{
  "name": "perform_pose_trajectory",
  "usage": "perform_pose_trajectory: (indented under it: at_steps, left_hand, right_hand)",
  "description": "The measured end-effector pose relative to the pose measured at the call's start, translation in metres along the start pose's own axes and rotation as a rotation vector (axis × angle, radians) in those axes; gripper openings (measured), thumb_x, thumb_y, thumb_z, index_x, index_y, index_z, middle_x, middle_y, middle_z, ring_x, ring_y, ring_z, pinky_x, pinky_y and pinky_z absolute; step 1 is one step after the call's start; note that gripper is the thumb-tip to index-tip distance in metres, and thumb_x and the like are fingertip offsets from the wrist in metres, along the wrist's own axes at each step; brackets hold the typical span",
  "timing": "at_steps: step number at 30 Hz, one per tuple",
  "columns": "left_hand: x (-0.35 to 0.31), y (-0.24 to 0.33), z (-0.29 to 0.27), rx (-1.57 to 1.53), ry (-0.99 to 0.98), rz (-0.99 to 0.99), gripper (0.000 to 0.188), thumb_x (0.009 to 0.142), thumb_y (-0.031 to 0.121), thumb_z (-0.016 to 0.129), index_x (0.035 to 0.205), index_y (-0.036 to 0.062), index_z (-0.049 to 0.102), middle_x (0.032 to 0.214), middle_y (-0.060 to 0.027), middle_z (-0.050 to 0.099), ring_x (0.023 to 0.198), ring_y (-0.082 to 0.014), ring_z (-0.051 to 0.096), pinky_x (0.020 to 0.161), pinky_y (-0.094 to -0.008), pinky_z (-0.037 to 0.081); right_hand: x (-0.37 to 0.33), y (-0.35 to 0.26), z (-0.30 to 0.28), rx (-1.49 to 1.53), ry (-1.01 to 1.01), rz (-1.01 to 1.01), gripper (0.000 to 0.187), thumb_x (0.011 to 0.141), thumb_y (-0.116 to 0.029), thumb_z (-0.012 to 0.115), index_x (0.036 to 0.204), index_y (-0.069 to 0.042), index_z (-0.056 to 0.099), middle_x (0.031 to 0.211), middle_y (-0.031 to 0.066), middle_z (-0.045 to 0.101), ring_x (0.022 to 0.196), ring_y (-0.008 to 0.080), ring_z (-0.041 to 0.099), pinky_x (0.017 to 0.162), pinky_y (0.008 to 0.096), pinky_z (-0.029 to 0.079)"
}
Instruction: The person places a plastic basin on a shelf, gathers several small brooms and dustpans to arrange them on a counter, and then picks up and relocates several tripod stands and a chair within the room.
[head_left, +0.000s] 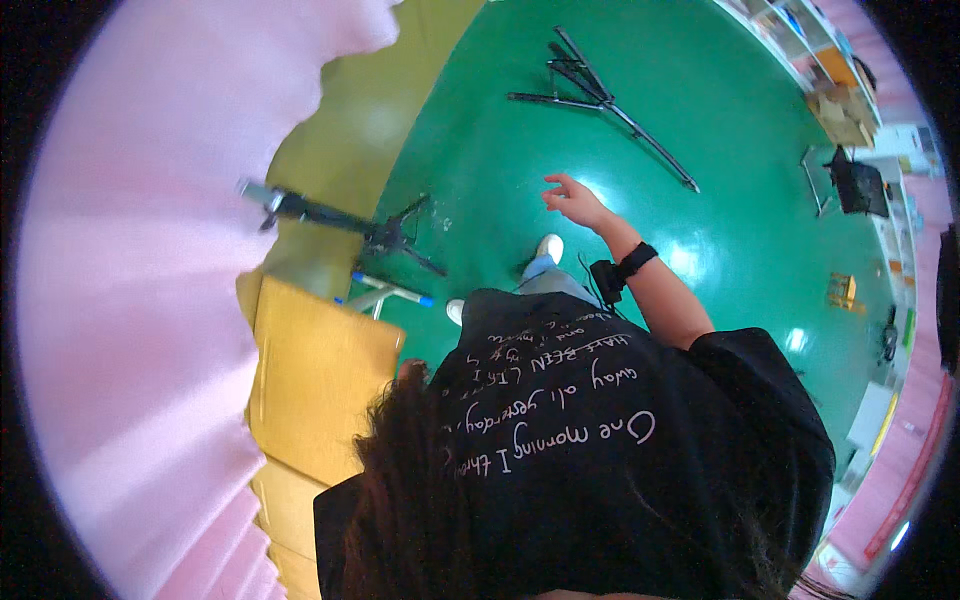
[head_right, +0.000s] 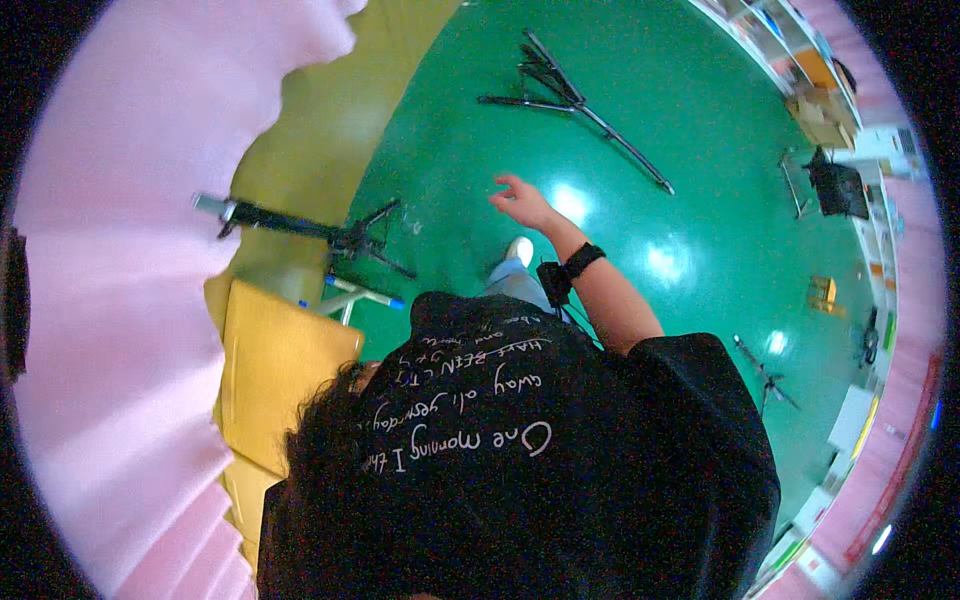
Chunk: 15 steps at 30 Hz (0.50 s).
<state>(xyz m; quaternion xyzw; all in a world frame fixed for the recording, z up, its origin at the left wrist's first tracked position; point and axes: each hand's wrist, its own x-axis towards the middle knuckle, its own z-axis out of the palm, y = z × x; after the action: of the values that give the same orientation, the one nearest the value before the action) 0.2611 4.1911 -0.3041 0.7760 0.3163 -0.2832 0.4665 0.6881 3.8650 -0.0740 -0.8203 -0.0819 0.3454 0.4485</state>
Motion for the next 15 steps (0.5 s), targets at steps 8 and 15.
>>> perform_pose_trajectory:
  at_steps: [8,15]
  left_hand:
    - [0.074,0.172,0.047,0.331,-0.125,0.154,0.020,0.081,0.017,0.052,0.092,0.0029,0.059,0.090,-0.0152,0.063,0.083,-0.0304,0.060,0.075,-0.0384,0.047]
    - [0.128,0.400,0.095,0.779,-0.028,0.245,0.021,0.082,0.020,0.051,0.090,0.0031,0.060,0.090,-0.0157,0.063,0.084,-0.0318,0.060,0.076,-0.0393,0.047]
  right_hand:
    - [-0.021,0.091,-0.147,0.087,0.185,-0.021,0.047,0.084,-0.025,0.057,0.125,-0.007,0.044,0.105,0.0121,0.061,0.087,0.0182,0.062,0.072,0.0302,0.047]
    - [-0.051,0.179,-0.292,0.261,0.576,0.019,0.038,0.082,-0.020,0.059,0.114,-0.001,0.053,0.090,0.0126,0.064,0.080,0.0194,0.063,0.071,0.0313,0.049]
